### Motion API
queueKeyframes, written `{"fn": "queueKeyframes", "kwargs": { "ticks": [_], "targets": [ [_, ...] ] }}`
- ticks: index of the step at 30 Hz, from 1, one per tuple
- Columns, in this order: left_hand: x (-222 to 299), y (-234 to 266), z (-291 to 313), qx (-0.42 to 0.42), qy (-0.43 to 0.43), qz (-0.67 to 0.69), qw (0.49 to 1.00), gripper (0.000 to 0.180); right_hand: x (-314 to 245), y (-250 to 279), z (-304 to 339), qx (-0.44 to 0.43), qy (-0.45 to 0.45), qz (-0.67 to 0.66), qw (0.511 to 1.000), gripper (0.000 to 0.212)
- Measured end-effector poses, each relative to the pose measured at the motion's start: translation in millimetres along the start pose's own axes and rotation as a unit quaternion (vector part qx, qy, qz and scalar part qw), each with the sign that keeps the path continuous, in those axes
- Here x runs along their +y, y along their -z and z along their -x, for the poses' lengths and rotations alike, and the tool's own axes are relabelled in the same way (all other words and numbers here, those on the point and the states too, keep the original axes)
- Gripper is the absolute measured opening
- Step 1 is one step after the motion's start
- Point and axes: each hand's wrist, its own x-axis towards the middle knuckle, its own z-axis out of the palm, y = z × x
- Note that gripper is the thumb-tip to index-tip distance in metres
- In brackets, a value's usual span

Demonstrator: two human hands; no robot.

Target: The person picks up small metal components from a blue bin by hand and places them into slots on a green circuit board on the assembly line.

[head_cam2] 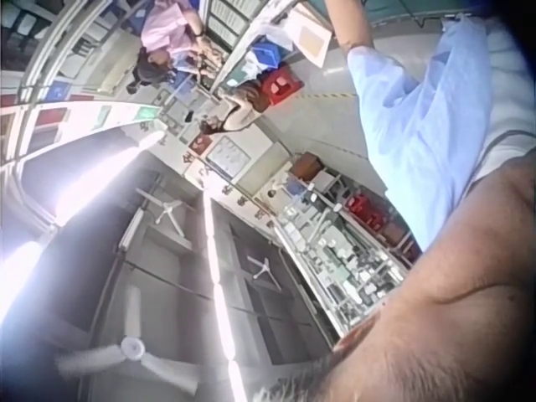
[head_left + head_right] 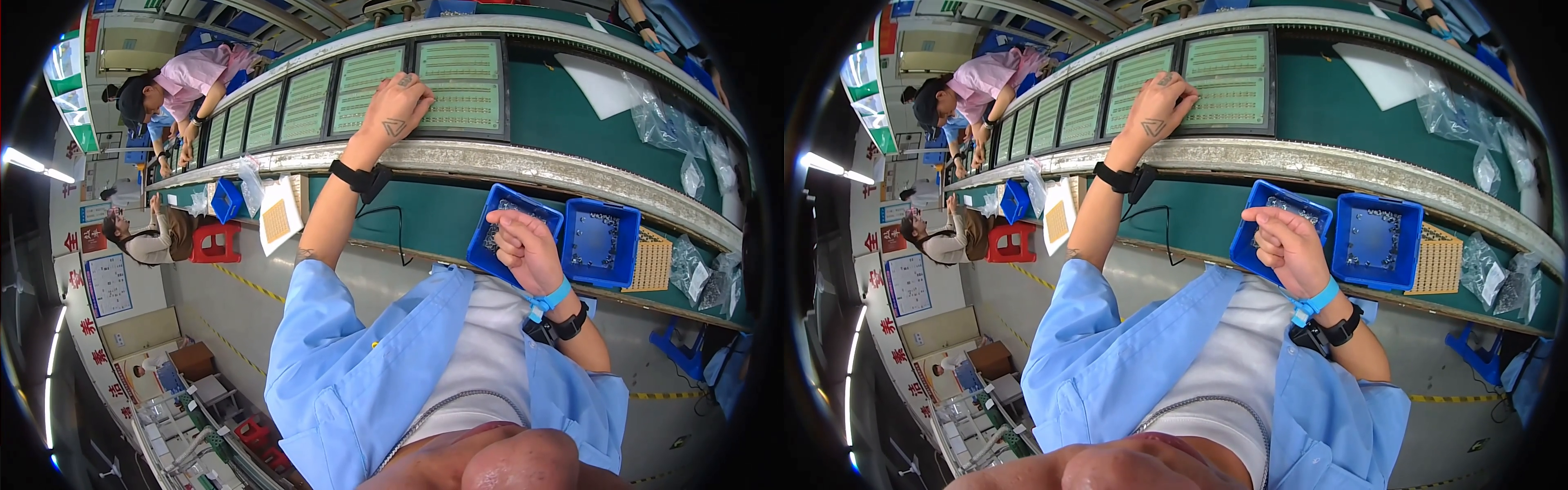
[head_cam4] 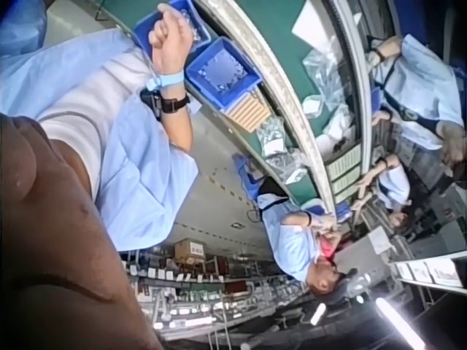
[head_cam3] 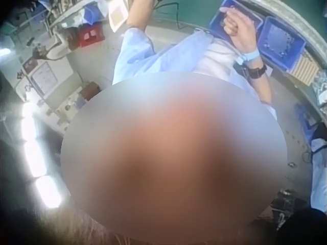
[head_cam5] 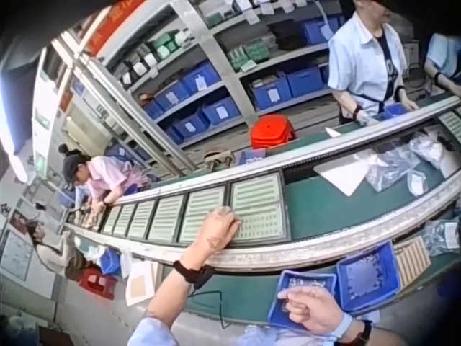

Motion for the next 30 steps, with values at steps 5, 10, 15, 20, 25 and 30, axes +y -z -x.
{"fn": "queueKeyframes", "kwargs": {
  "ticks": [5,10,15,20,25,30],
  "targets": [
    [6,-1,1,-0.004,-0.001,-0.002,1.000,0.010,1,2,3,-0.001,-0.005,-0.001,1.000,0.026],
    [7,-1,-1,-0.010,0.000,-0.002,1.000,0.010,2,0,4,0.001,-0.003,-0.001,1.000,0.025],
    [10,6,-1,-0.010,0.009,-0.004,1.000,0.010,2,5,1,-0.006,-0.008,-0.011,1.000,0.028],
    [52,41,15,0.039,0.015,0.033,0.999,0.008,2,0,-8,-0.005,0.023,-0.058,0.998,0.047],
    [135,38,49,0.015,-0.085,0.117,0.989,0.011,2,-5,-20,-0.014,0.019,-0.147,0.989,0.066],
    [158,13,71,0.015,-0.094,0.146,0.985,0.009,7,-7,-25,-0.052,0.041,-0.169,0.983,0.071]
  ]
}}
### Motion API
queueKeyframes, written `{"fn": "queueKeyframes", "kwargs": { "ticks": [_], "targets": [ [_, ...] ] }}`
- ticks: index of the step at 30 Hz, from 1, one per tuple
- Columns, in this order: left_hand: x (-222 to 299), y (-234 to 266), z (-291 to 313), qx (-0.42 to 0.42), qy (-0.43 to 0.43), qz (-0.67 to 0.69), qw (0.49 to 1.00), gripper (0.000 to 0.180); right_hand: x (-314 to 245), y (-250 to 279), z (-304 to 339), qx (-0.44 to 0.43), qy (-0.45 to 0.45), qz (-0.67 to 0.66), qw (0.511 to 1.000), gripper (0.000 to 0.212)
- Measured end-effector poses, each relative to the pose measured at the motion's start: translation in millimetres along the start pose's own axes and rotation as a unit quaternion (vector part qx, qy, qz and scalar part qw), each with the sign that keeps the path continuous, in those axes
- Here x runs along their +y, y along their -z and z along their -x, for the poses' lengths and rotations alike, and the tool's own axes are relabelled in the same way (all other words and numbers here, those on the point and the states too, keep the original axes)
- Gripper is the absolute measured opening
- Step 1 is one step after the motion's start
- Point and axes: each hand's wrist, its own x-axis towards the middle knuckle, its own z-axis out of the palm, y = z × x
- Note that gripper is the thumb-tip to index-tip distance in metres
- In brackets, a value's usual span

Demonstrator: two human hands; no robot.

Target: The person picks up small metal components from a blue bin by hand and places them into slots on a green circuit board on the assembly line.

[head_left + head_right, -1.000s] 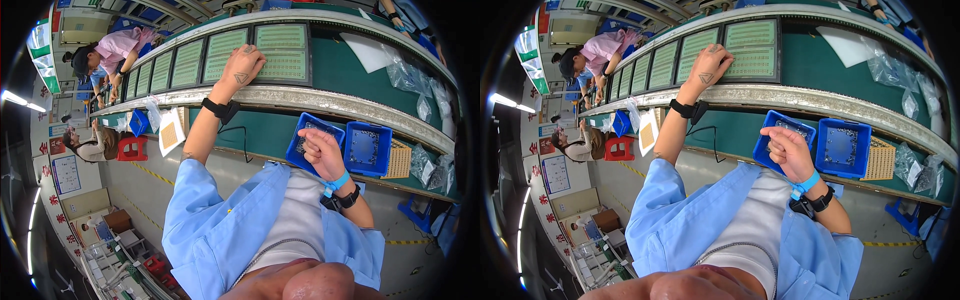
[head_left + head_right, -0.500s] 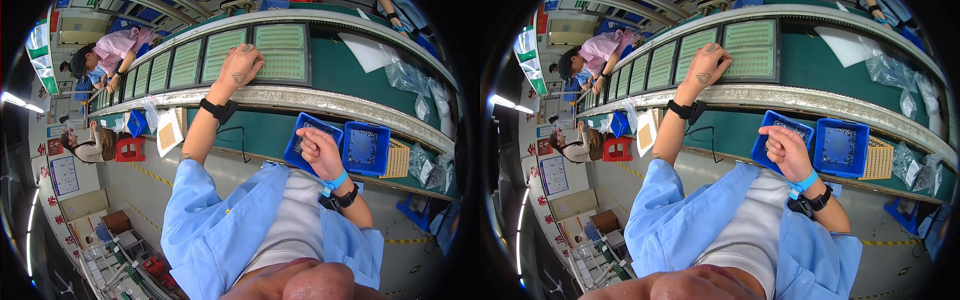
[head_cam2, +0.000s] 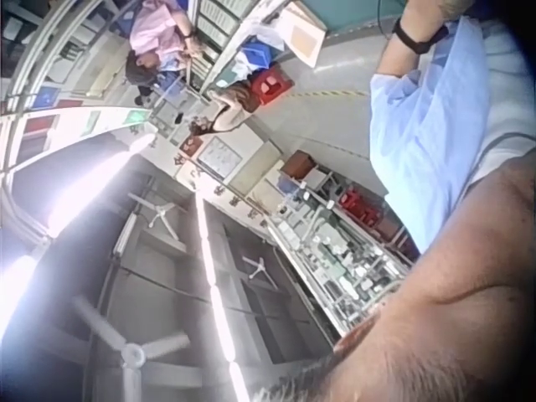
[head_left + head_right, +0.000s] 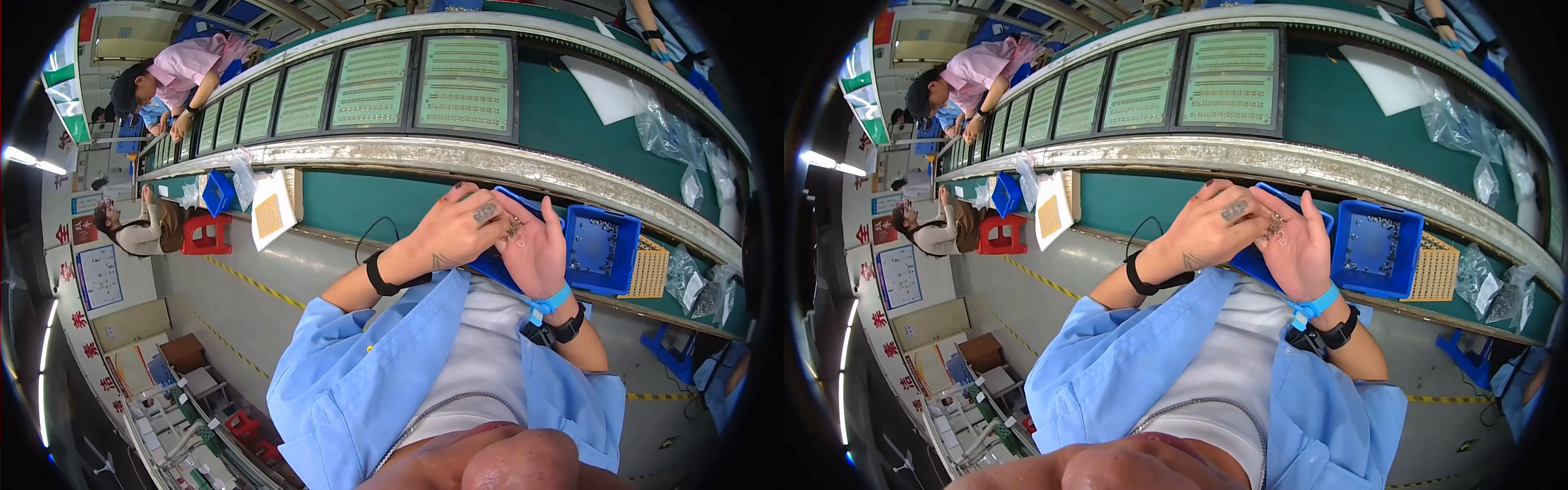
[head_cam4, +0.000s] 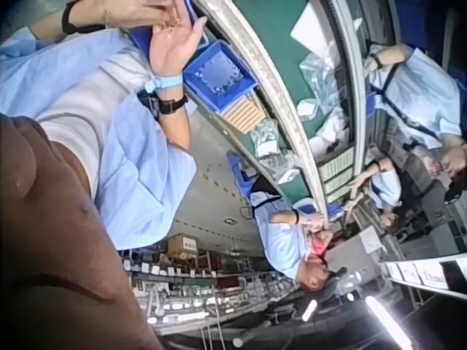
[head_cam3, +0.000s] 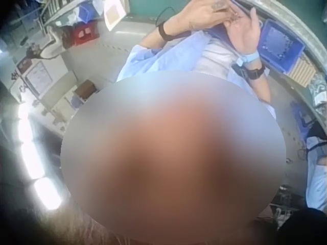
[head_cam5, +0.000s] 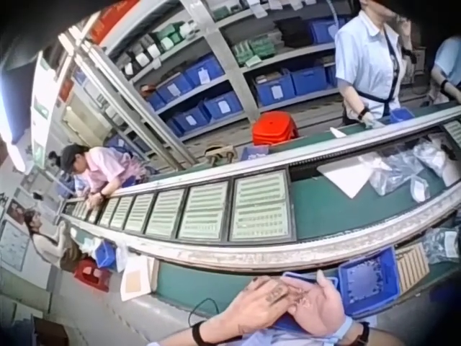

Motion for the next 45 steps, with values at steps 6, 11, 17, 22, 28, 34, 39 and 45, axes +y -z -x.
{"fn": "queueKeyframes", "kwargs": {
  "ticks": [6,11,17,22,28,34,39,45],
  "targets": [
    [1,-4,4,-0.005,0.014,-0.029,0.999,0.013,8,8,-3,0.015,0.005,0.010,1.000,0.071],
    [4,-6,4,-0.064,0.037,-0.031,0.997,0.013,9,16,2,0.001,0.002,-0.008,1.000,0.071],
    [3,-23,-4,-0.062,0.002,0.003,0.998,0.016,-5,33,10,-0.010,0.017,-0.011,1.000,0.070],
    [-5,-33,-11,-0.046,0.048,0.057,0.996,0.016,-11,50,10,0.018,0.010,0.044,0.999,0.055],
    [-10,-28,-15,-0.029,0.091,0.024,0.995,0.014,-14,38,5,0.087,0.014,0.165,0.982,0.032],
    [-8,-18,-15,-0.028,0.063,0.030,0.997,0.016,-13,43,4,0.048,-0.020,0.134,0.990,0.023],
    [-5,-9,-12,-0.003,0.074,0.057,0.996,0.017,-5,30,7,0.051,-0.029,0.103,0.993,0.020],
    [-4,-13,-12,0.050,0.048,0.039,0.997,0.021,-6,25,6,0.046,-0.019,0.131,0.990,0.018]
  ]
}}
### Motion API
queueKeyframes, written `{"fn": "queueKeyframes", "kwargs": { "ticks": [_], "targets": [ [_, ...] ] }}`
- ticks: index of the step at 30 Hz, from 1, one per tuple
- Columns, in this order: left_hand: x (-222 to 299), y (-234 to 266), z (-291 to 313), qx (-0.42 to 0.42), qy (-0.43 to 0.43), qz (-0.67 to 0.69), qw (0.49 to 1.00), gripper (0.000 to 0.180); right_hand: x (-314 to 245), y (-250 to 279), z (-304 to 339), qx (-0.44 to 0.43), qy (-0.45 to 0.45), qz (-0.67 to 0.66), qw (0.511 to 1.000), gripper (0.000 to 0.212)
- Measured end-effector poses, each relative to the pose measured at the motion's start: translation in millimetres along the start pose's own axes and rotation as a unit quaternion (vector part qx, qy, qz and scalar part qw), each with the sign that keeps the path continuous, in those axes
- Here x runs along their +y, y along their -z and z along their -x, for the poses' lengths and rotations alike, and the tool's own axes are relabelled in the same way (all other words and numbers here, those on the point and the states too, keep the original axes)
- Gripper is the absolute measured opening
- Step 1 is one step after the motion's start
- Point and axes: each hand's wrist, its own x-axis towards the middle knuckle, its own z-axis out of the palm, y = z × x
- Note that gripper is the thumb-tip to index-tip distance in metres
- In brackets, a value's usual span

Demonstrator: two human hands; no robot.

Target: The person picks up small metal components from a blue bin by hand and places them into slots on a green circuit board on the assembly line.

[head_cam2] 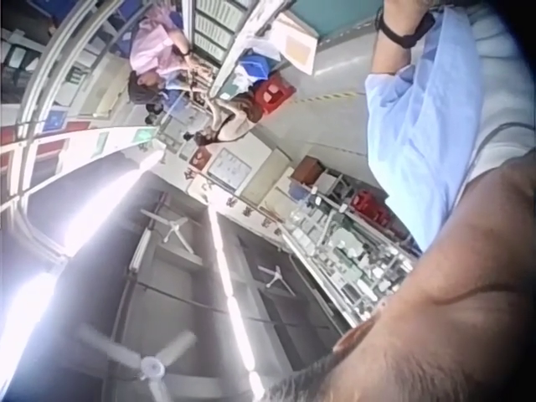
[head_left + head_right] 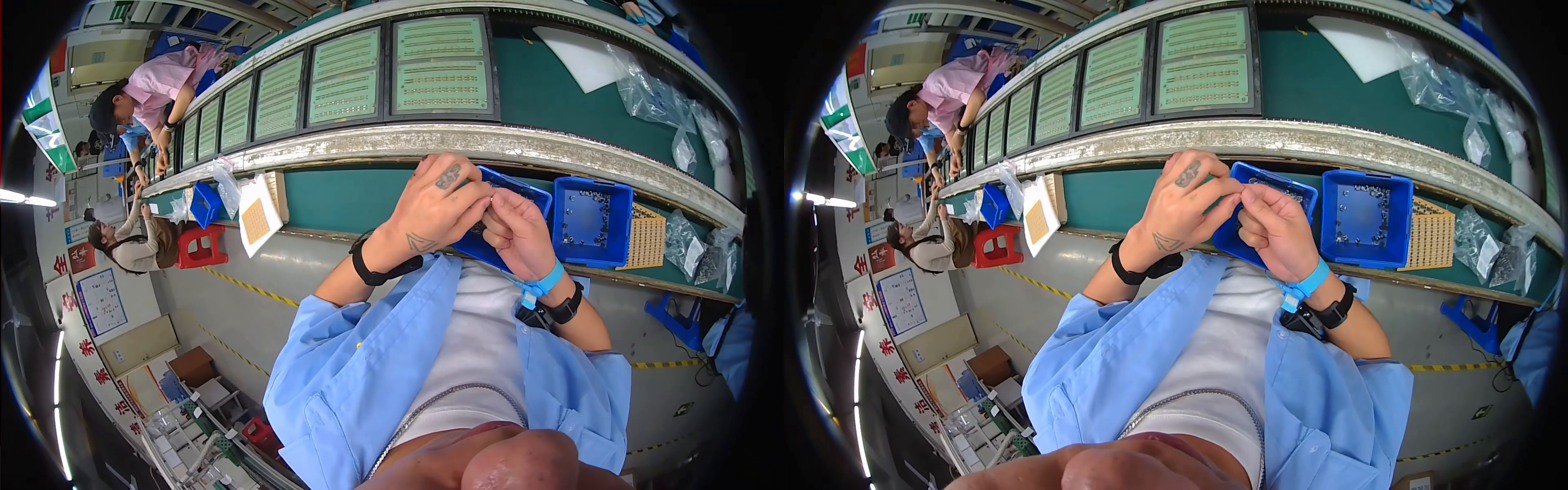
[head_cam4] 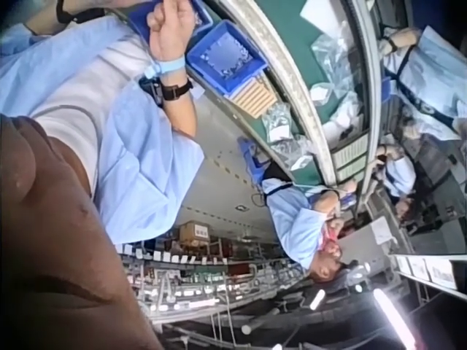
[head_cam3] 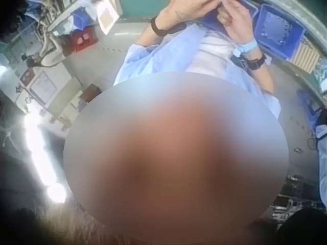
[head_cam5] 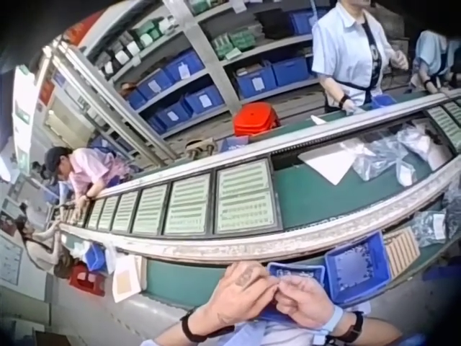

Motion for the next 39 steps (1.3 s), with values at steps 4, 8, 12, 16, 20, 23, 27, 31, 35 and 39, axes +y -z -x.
{"fn": "queueKeyframes", "kwargs": {
  "ticks": [4,8,12,16,20,23,27,31,35,39],
  "targets": [
    [-5,-5,-2,0.020,-0.023,-0.018,0.999,0.024,0,11,-6,0.018,0.029,0.028,0.999,0.017],
    [-10,-6,0,0.033,-0.029,-0.024,0.999,0.025,-2,11,-11,0.018,0.038,0.027,0.999,0.016],
    [-11,2,1,0.026,-0.046,-0.032,0.998,0.021,0,6,-9,0.025,0.021,0.043,0.999,0.017],
    [-4,16,2,0.006,-0.041,-0.034,0.999,0.019,4,-6,-2,0.034,0.016,0.064,0.997,0.018],
    [-28,48,-11,-0.006,-0.028,-0.047,0.998,0.017,4,-12,2,0.048,0.027,0.064,0.996,0.021],
    [-70,78,-26,0.030,0.015,-0.071,0.997,0.011,8,-11,6,0.023,0.019,0.060,0.998,0.026],
    [-121,82,-43,0.026,0.062,-0.085,0.994,0.008,9,-9,11,0.022,0.003,0.042,0.999,0.025],
    [-150,63,-48,-0.062,0.126,-0.088,0.986,0.010,5,-10,17,0.020,0.000,0.041,0.999,0.025],
    [-161,47,-53,-0.080,0.095,-0.099,0.987,0.011,3,-8,18,0.019,-0.003,0.038,0.999,0.025],
    [-166,42,-55,-0.076,0.079,-0.129,0.986,0.012,0,-8,18,0.015,-0.008,0.034,0.999,0.025]
  ]
}}
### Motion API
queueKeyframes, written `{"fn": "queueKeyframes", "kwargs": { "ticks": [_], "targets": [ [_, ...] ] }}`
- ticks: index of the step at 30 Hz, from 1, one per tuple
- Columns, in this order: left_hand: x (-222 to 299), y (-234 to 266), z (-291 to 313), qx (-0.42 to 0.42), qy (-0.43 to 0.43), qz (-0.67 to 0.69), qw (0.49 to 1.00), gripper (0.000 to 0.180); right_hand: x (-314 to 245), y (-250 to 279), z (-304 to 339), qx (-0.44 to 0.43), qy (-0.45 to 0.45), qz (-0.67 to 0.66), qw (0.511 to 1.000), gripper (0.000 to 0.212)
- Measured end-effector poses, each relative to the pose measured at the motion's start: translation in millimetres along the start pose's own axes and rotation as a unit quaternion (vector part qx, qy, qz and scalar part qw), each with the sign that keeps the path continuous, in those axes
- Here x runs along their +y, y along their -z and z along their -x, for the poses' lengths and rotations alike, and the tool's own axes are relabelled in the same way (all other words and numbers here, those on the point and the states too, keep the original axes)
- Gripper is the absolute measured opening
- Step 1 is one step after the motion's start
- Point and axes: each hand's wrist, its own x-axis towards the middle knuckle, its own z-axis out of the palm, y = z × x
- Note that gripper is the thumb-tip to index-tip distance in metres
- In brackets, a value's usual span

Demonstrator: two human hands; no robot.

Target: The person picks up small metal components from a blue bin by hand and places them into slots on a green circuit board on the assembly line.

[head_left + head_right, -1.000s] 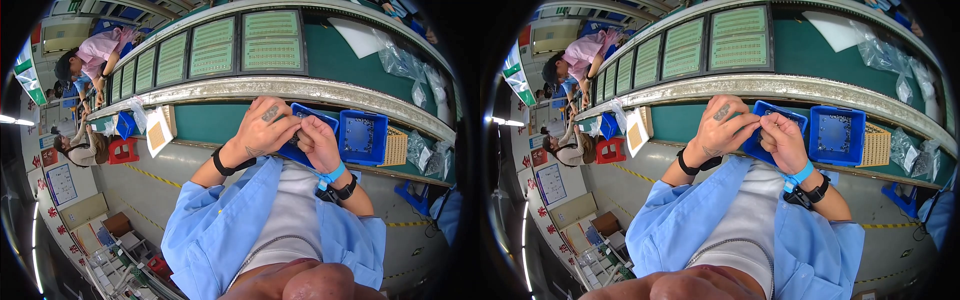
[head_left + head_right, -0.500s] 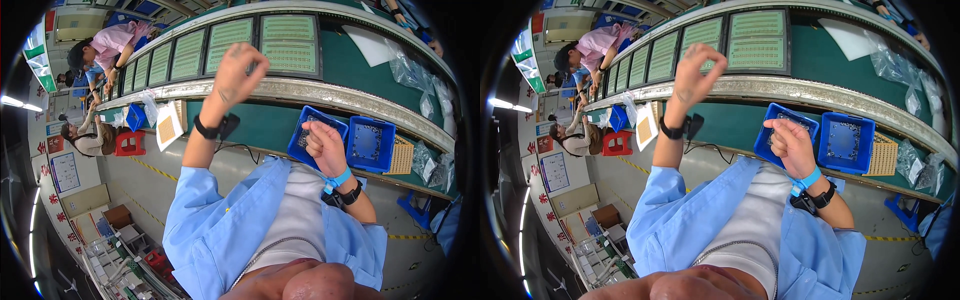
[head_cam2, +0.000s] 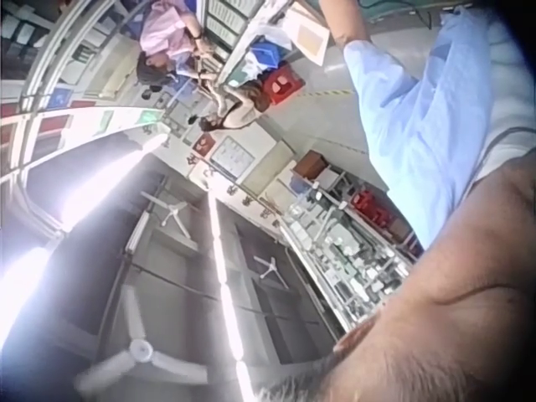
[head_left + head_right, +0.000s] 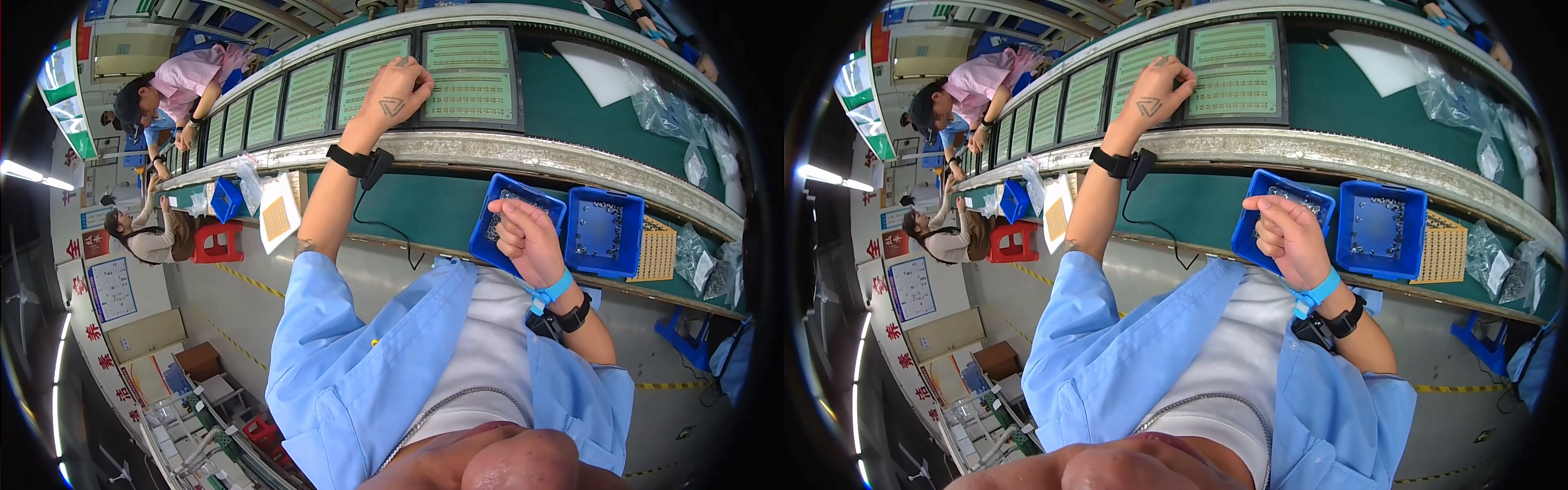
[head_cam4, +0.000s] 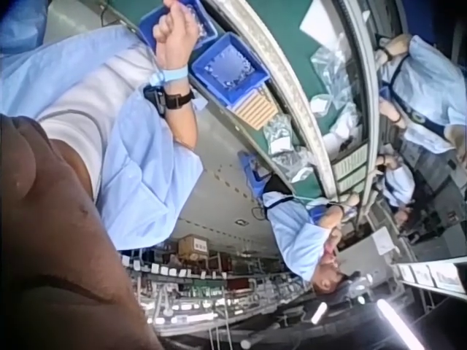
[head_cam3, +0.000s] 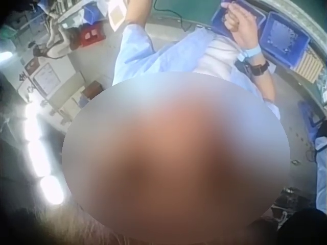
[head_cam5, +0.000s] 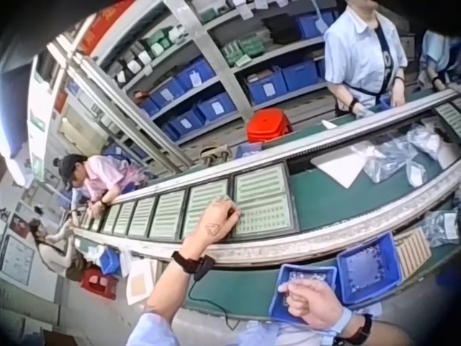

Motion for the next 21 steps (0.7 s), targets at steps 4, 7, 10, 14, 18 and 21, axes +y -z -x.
{"fn": "queueKeyframes", "kwargs": {
  "ticks": [4,7,10,14,18,21],
  "targets": [
    [-1.8,-1.1,-0.6,-0.023,0.011,0.013,1.000,0.013,0.9,3.6,-1.8,-0.011,-0.006,-0.013,1.000,0.024],
    [-2.3,-3.8,-3.2,-0.018,-0.003,-0.007,1.000,0.011,-3.2,2.5,-3.3,-0.010,-0.003,-0.010,1.000,0.024],
    [0.0,-2.8,-6.6,-0.025,-0.010,-0.029,0.999,0.011,-5.0,2.2,-4.5,-0.008,-0.002,-0.008,1.000,0.024],
    [3.9,-2.0,-8.8,-0.023,-0.030,-0.061,0.997,0.011,-5.4,2.3,-4.9,-0.007,-0.005,-0.010,1.000,0.024],
    [5.2,-3.0,-8.8,-0.017,-0.041,-0.077,0.996,0.011,-5.0,2.3,-3.8,-0.008,-0.008,-0.013,1.000,0.024],
    [5.4,-3.2,-9.5,-0.013,-0.046,-0.078,0.996,0.011,-5.7,1.8,-3.9,-0.011,-0.004,-0.014,1.000,0.024]
  ]
}}
